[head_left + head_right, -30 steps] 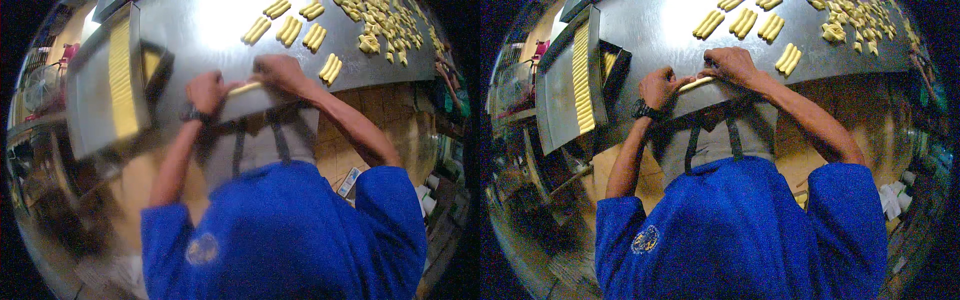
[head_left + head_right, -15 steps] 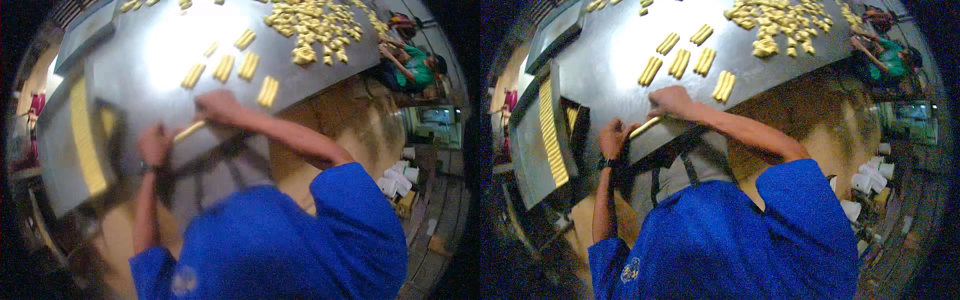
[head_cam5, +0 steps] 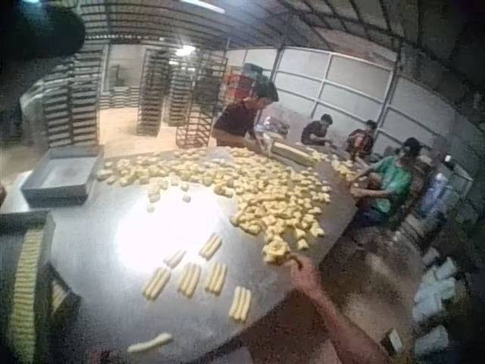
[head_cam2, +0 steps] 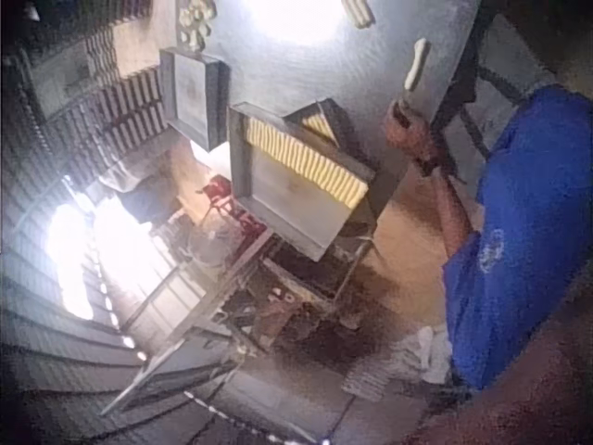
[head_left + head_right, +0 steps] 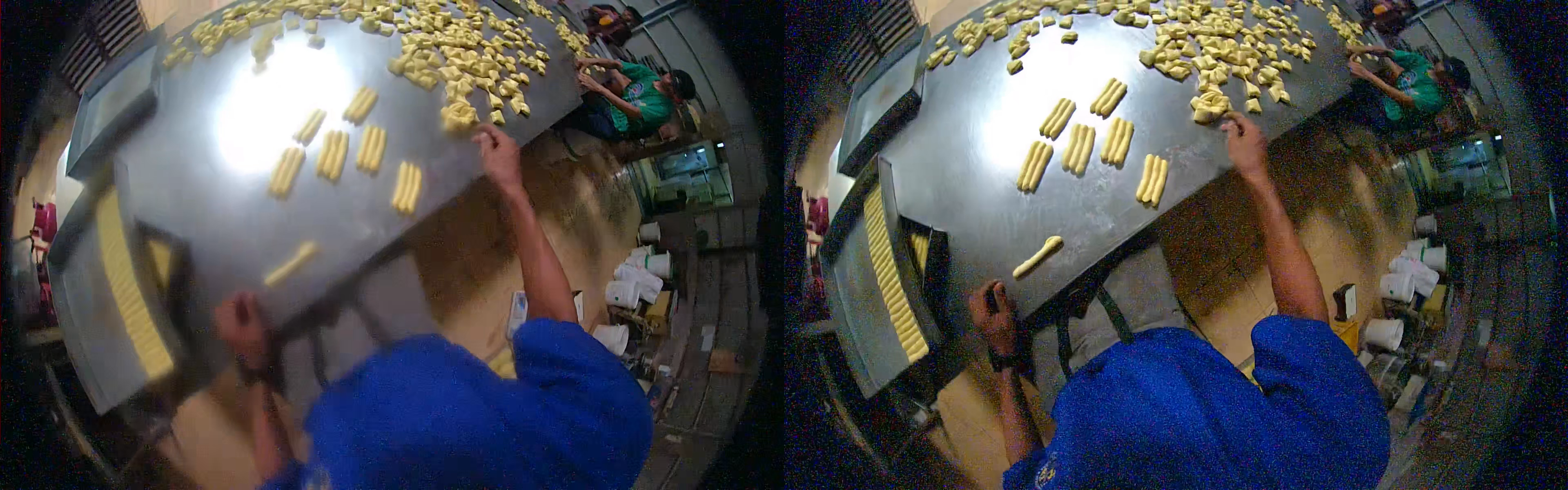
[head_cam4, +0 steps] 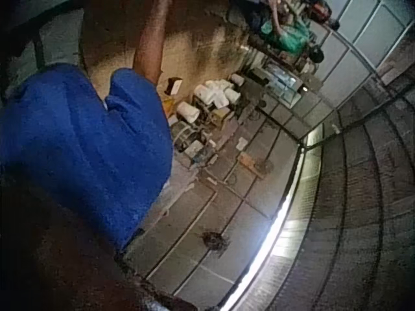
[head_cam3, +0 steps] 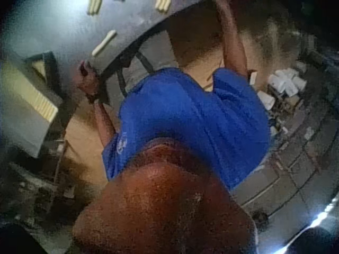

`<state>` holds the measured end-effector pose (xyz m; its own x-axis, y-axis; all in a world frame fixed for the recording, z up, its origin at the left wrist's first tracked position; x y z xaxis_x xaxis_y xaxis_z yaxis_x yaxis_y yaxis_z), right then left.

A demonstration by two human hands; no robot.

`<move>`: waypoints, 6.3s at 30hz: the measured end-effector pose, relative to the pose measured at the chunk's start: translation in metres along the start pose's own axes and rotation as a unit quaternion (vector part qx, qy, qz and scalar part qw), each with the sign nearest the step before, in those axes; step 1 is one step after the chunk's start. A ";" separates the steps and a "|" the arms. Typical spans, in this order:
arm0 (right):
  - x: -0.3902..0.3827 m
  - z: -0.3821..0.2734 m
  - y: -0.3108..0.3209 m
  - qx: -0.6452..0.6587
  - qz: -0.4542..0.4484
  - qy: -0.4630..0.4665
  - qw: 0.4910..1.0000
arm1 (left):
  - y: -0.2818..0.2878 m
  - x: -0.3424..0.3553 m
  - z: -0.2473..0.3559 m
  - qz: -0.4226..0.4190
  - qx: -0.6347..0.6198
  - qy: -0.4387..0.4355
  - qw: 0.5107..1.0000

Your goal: The person rolls pieces of dough into long sticks by hand on a metal table and arranges them in rows onto a baking tray.

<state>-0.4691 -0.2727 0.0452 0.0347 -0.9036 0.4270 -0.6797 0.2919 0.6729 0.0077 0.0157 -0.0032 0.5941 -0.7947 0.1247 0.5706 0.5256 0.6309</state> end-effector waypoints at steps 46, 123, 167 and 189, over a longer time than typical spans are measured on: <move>0.190 -0.167 -0.313 0.230 -0.134 0.019 0.964 | 0.016 0.016 0.013 -0.021 0.046 0.011 0.999; 0.076 -0.202 -0.348 0.054 -0.432 0.273 0.858 | -0.069 0.245 0.044 -0.126 0.357 0.077 0.922; 0.079 -0.208 -0.369 -0.004 -0.411 0.337 0.847 | -0.067 0.259 0.028 -0.134 0.309 0.079 0.938; 0.044 -0.252 -0.280 0.041 -0.391 0.406 0.825 | -0.050 0.202 0.024 -0.071 0.067 -0.100 0.990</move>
<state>-0.0929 -0.3153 0.0279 0.9429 -0.2881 0.1673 -0.2627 -0.3343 0.9051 0.0858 -0.1781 0.0089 0.3816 -0.9090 0.1674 0.5523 0.3695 0.7473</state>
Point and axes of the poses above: each hand's wrist, its own x-axis towards the middle knuckle, its own y-axis out of the back of the hand, z = x × y, the point moved 2 cm from there along x, towards the middle knuckle, and after that the axes turned 10 degrees about y, right-handed, at the moved point
